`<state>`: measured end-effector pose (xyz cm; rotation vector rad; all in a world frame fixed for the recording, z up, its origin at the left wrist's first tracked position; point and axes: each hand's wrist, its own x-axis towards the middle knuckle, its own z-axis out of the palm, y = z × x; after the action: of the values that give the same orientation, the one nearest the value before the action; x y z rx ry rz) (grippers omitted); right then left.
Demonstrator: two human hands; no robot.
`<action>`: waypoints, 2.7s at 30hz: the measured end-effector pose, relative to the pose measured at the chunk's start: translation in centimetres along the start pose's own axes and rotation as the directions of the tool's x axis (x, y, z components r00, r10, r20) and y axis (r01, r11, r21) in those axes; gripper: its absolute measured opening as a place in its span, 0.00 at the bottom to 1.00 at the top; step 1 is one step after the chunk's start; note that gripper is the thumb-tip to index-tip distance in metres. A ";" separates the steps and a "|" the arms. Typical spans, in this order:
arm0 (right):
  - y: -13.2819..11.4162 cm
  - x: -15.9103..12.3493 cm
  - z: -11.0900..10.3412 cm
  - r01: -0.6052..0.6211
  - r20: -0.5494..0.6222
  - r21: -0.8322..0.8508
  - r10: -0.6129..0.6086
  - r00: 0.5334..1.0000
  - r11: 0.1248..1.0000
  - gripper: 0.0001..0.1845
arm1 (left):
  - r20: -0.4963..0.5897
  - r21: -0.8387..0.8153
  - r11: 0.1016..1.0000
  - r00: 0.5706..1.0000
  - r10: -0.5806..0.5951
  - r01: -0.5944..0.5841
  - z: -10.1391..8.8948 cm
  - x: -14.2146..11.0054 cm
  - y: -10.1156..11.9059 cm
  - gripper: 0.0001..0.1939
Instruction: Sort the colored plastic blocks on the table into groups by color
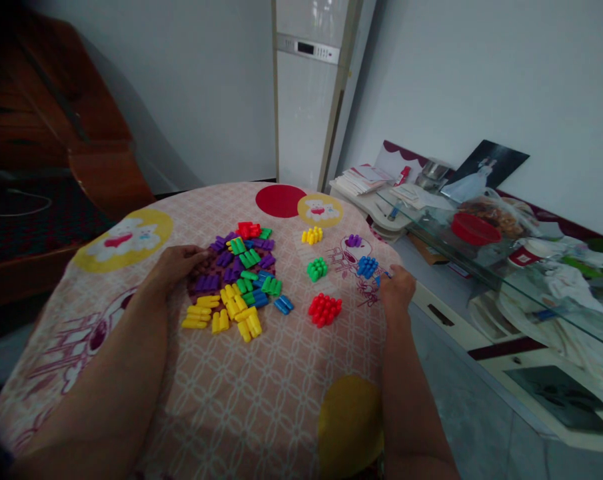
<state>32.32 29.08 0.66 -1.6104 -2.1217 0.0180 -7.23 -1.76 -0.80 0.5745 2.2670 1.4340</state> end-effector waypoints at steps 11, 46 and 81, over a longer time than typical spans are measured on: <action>-2.6 -0.8 0.3 0.084 0.014 -0.155 -0.083 0.996 0.984 0.21 | 0.014 -0.023 1.000 1.000 -0.009 0.010 0.0 0.3 -0.4 0.11; -11.0 -6.7 -4.5 0.521 0.009 0.393 -0.570 0.821 0.757 0.10 | 0.014 -0.055 0.998 1.000 -0.025 0.025 0.1 0.2 -0.4 0.13; -18.4 -13.3 -1.9 0.756 0.327 0.434 -0.868 0.374 0.489 0.11 | 0.029 -0.032 0.999 1.000 0.011 -0.010 -0.1 0.8 -1.2 0.13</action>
<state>19.02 10.72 2.92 -0.2229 -2.9958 0.3791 -8.07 -1.89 -1.90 0.5946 2.2174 1.4551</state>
